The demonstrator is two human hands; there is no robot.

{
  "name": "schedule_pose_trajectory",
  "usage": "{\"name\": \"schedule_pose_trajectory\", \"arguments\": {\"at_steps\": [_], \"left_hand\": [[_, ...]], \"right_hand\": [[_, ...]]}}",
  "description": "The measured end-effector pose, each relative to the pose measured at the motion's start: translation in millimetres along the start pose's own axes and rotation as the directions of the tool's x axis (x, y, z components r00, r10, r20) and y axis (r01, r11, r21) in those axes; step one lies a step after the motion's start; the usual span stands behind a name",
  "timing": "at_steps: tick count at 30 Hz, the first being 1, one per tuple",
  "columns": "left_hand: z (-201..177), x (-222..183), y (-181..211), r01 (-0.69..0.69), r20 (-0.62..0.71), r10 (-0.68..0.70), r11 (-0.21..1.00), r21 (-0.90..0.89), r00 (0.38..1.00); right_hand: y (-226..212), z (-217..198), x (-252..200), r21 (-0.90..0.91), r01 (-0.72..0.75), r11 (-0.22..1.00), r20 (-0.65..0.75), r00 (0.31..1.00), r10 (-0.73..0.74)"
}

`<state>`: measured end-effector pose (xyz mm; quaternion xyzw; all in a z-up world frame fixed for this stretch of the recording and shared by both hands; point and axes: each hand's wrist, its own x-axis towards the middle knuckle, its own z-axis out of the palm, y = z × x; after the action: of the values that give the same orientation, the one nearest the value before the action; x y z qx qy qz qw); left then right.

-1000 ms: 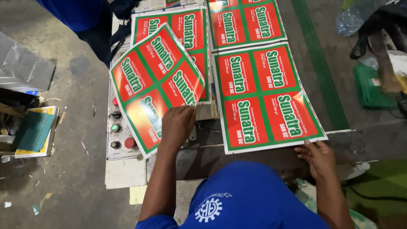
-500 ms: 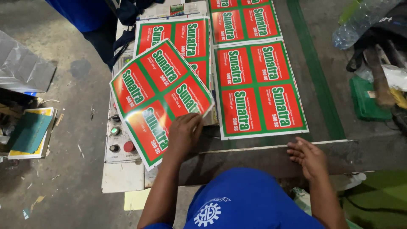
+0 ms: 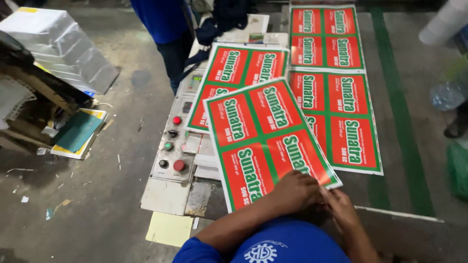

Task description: Organizing and checking printed label sheets at an industrial printing machine station.

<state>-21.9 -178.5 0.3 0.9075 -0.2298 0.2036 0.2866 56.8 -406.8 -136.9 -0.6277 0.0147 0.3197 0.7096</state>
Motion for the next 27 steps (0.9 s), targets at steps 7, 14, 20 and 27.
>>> {"name": "schedule_pose_trajectory", "arguments": {"at_steps": [7,14,20,27], "left_hand": [[-8,-10,-25,-0.041,-0.019,0.04,0.999,-0.036,0.999],[-83,-11,-79,0.409,0.035,-0.41,0.912,0.043,0.911],[-95,-43,-137,0.384,-0.202,-0.333,0.864,0.325,0.921],[-103,-52,-152,0.379,0.009,-0.432,0.8,0.466,0.902]], "right_hand": [[-20,-1,-19,0.046,0.085,0.995,-0.144,0.986,-0.078],[5,-60,-28,0.108,0.187,0.976,-0.33,0.933,-0.142],[16,-104,-45,0.089,0.193,0.977,-0.417,0.898,-0.139],[33,-138,-72,0.054,0.236,0.97,-0.507,0.843,-0.177]]}}
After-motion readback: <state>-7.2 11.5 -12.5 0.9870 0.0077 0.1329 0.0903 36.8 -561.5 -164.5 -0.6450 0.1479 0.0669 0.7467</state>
